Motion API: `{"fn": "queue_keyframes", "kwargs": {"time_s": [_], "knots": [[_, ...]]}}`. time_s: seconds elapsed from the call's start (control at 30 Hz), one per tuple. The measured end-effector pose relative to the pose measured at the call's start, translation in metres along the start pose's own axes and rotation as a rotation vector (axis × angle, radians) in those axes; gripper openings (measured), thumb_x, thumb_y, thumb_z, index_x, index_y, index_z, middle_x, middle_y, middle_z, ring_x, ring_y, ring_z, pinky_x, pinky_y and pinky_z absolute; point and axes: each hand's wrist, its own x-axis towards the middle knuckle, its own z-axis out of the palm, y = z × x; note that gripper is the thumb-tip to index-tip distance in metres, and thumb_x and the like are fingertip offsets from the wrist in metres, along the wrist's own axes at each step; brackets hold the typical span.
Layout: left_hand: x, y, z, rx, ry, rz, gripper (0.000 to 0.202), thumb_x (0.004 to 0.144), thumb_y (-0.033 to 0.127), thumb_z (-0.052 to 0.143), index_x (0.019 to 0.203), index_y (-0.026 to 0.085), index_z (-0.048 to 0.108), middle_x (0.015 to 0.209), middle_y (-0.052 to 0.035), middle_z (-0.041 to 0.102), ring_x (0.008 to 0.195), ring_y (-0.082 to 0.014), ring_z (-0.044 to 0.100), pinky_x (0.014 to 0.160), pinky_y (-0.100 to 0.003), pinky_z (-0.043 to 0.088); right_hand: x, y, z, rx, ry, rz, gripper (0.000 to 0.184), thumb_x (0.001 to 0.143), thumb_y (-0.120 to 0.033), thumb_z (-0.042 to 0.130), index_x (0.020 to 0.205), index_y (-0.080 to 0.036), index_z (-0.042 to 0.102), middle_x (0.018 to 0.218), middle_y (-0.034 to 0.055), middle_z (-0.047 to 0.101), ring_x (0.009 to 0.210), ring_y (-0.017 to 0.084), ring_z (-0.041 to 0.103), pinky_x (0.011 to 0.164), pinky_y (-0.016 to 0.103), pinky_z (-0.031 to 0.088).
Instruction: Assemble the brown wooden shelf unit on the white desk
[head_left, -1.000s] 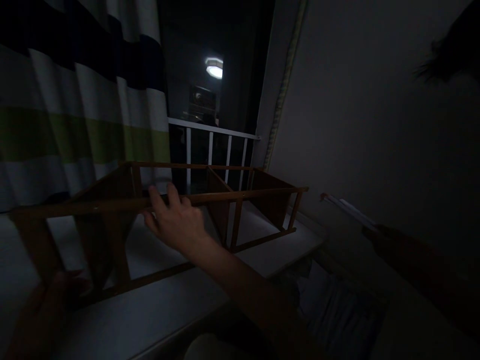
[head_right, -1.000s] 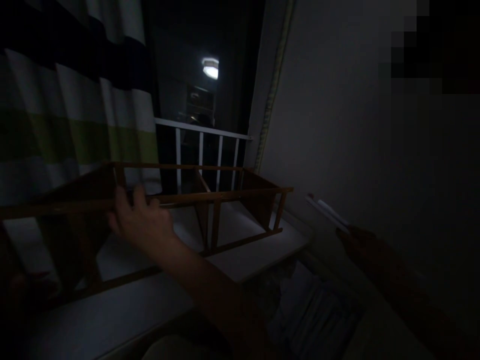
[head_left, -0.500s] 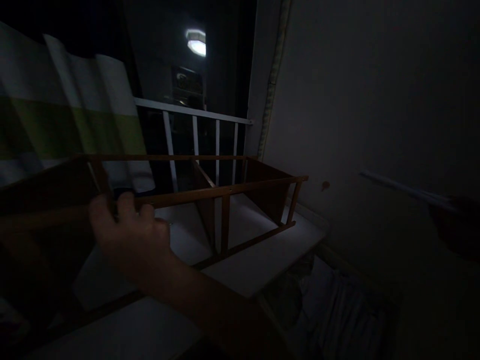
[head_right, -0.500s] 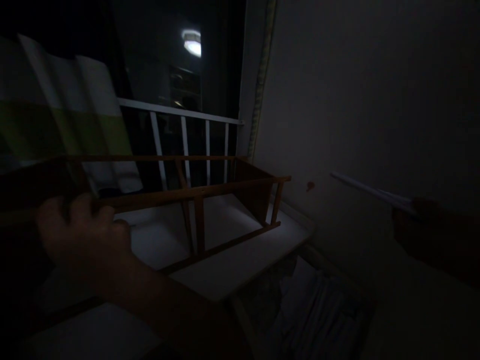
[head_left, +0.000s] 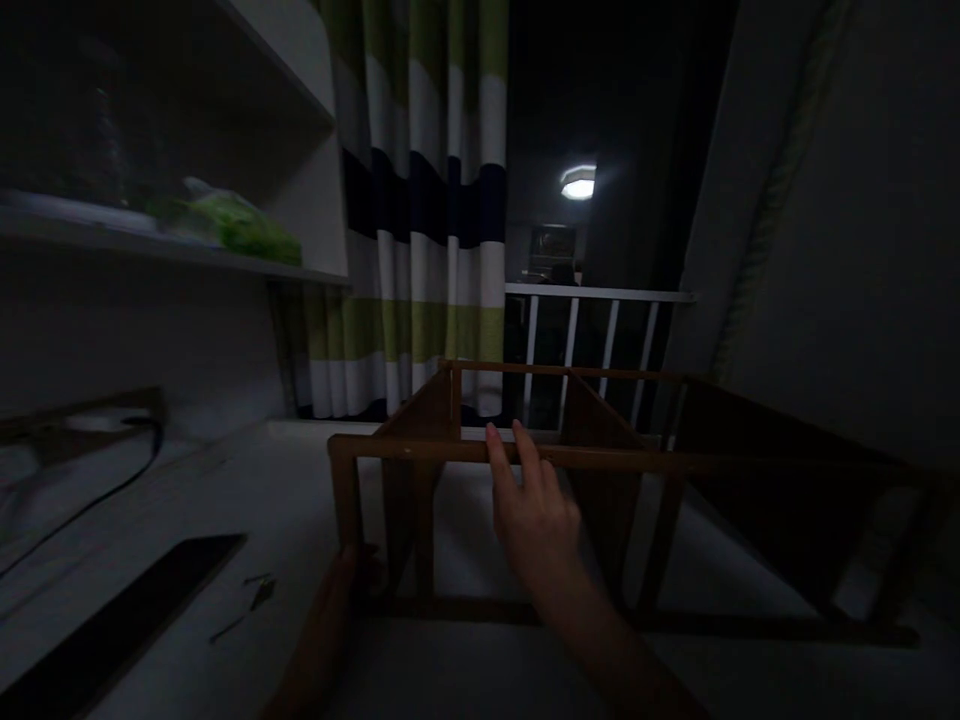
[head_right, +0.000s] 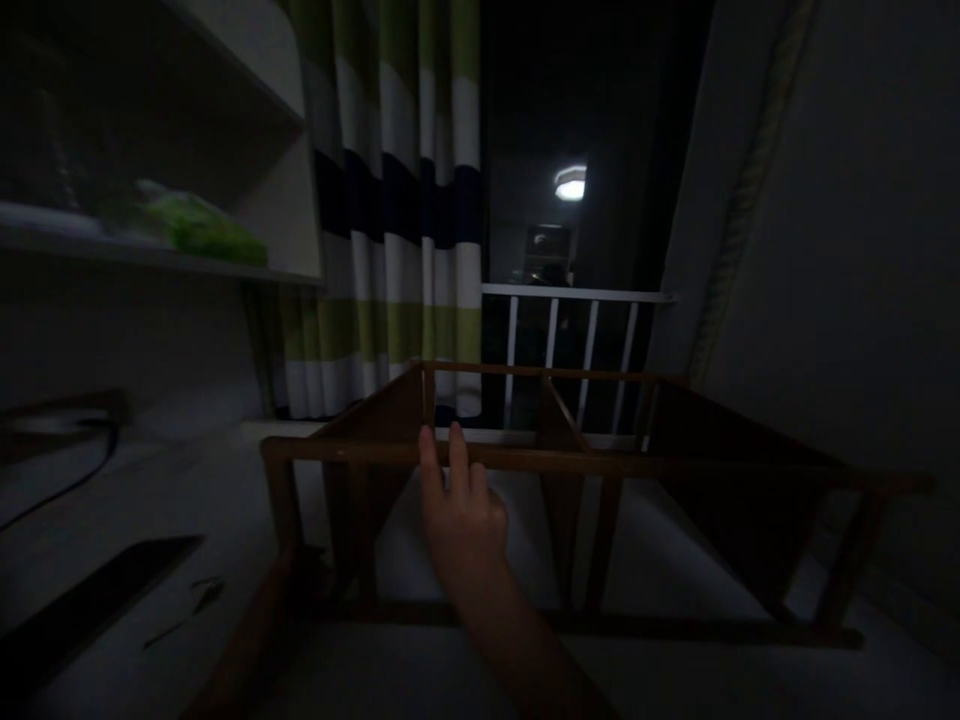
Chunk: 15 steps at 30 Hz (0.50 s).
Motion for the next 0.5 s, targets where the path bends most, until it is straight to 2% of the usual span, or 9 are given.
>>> {"fn": "queue_keyframes", "kwargs": {"time_s": [0.1, 0.2, 0.27, 0.37, 0.43, 0.5], "knots": [[0.002, 0.001, -0.001, 0.041, -0.050, 0.064, 0.058, 0.066, 0.067, 0.041, 0.090, 0.018, 0.058, 0.084, -0.0046, 0.064, 0.084, -0.0239, 0.060, 0.074, -0.037, 0.048, -0.003, 0.002, 0.001, -0.006, 0.041, -0.018, 0.051, 0.079, -0.012, 0.041, 0.128, -0.025, 0.036, 0.127, 0.0051, 0.045, 0.073, 0.013, 0.054, 0.043, 0.019, 0.043], [0.004, 0.019, -0.003, 0.091, -0.022, 0.245, 0.050, 0.072, 0.059, 0.042, 0.105, 0.023, 0.049, 0.106, -0.0048, 0.058, 0.104, -0.0234, 0.051, 0.088, -0.038, 0.042, -0.005, 0.003, 0.001, -0.003, 0.024, -0.035, 0.051, 0.077, -0.012, 0.045, 0.126, -0.026, 0.038, 0.124, 0.0045, 0.048, 0.076, 0.013, 0.055, 0.043, 0.019, 0.040], [0.007, 0.037, -0.005, 0.084, -0.005, 0.390, 0.046, 0.076, 0.051, 0.044, 0.113, 0.024, 0.042, 0.115, -0.0044, 0.052, 0.108, -0.0219, 0.047, 0.089, -0.036, 0.041, -0.005, 0.004, 0.001, -0.005, 0.018, -0.047, 0.052, 0.076, -0.011, 0.046, 0.126, -0.026, 0.039, 0.121, 0.0040, 0.051, 0.076, 0.013, 0.055, 0.043, 0.019, 0.038], [0.016, 0.068, -0.006, 0.073, -0.010, 0.544, 0.046, 0.078, 0.041, 0.047, 0.120, 0.026, 0.036, 0.118, -0.0048, 0.048, 0.104, -0.0196, 0.049, 0.087, -0.035, 0.042, -0.005, 0.006, 0.001, -0.030, 0.076, -0.058, 0.053, 0.075, -0.008, 0.047, 0.124, -0.027, 0.042, 0.114, 0.0025, 0.056, 0.071, 0.011, 0.055, 0.042, 0.019, 0.036], [0.023, 0.087, -0.006, 0.118, 0.018, 0.658, 0.045, 0.078, 0.038, 0.049, 0.119, 0.026, 0.037, 0.120, -0.0054, 0.046, 0.104, -0.0188, 0.048, 0.087, -0.034, 0.042, -0.004, 0.008, 0.002, -0.050, 0.088, -0.080, 0.052, 0.075, -0.008, 0.047, 0.124, -0.027, 0.042, 0.112, 0.0019, 0.057, 0.068, 0.011, 0.055, 0.042, 0.019, 0.036], [0.028, 0.104, -0.009, 0.226, 0.034, 0.835, 0.040, 0.076, 0.036, 0.052, 0.113, 0.024, 0.043, 0.117, -0.0058, 0.047, 0.105, -0.0190, 0.046, 0.089, -0.035, 0.039, -0.004, 0.011, 0.002, -0.064, 0.098, -0.116, 0.053, 0.075, -0.006, 0.046, 0.124, -0.026, 0.042, 0.111, 0.0014, 0.058, 0.068, 0.010, 0.055, 0.043, 0.019, 0.037]]}}
